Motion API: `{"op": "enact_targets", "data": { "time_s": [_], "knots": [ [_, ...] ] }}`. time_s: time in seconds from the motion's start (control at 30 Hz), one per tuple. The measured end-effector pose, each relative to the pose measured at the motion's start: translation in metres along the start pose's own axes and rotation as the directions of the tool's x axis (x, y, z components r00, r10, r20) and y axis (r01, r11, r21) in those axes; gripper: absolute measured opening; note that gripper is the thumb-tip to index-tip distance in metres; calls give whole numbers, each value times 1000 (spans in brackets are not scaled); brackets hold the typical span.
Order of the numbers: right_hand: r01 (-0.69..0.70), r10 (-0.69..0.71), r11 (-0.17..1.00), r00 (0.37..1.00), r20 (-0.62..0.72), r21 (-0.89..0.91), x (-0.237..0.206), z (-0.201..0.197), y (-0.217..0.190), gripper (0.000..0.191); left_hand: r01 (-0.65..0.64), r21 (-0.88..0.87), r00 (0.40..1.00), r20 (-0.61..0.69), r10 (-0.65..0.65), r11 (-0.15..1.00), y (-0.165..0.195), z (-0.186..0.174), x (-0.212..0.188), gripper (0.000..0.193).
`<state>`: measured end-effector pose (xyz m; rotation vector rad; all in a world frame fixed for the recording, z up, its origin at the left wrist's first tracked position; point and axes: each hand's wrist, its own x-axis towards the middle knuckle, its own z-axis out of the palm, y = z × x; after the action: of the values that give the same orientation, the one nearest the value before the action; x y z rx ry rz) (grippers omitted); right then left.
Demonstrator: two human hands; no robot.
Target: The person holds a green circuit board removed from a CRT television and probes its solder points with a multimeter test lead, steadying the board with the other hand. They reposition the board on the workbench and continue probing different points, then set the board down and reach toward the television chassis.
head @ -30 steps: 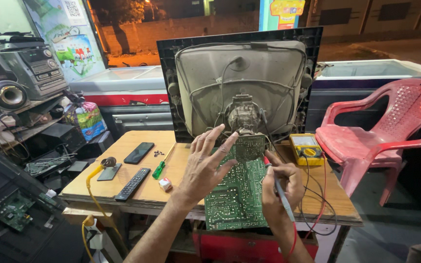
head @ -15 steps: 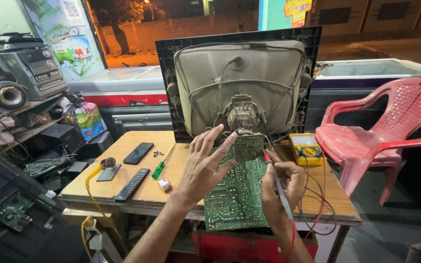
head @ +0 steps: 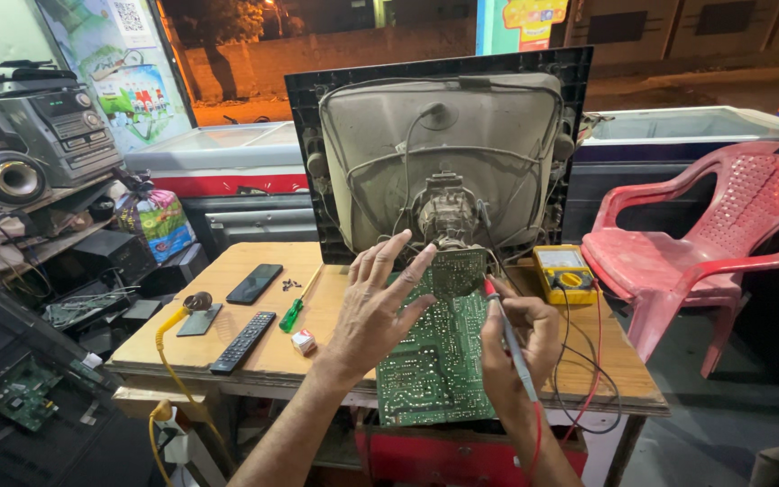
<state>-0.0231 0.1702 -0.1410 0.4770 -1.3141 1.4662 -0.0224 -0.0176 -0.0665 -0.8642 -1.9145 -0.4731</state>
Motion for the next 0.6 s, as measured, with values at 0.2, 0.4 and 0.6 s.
{"op": "enact_targets", "data": {
  "time_s": [0.2, 0.4, 0.6],
  "knots": [
    [15, -16, 1000, 1000, 23, 20, 1, 0, 1, 18, -4, -10, 1000, -4, 4, 1000, -1, 0, 0, 70],
    [3, -2, 998, 1000, 16, -60, 2, 0, -3, 17, 8, -7, 1000, 3, -8, 1000, -1, 0, -1, 70],
    [26, -23, 996, 999, 37, -87, 4, -1, -7, 17, 15, 2, 1000, 9, -15, 1000, -2, 3, -1, 71]
  ]
}}
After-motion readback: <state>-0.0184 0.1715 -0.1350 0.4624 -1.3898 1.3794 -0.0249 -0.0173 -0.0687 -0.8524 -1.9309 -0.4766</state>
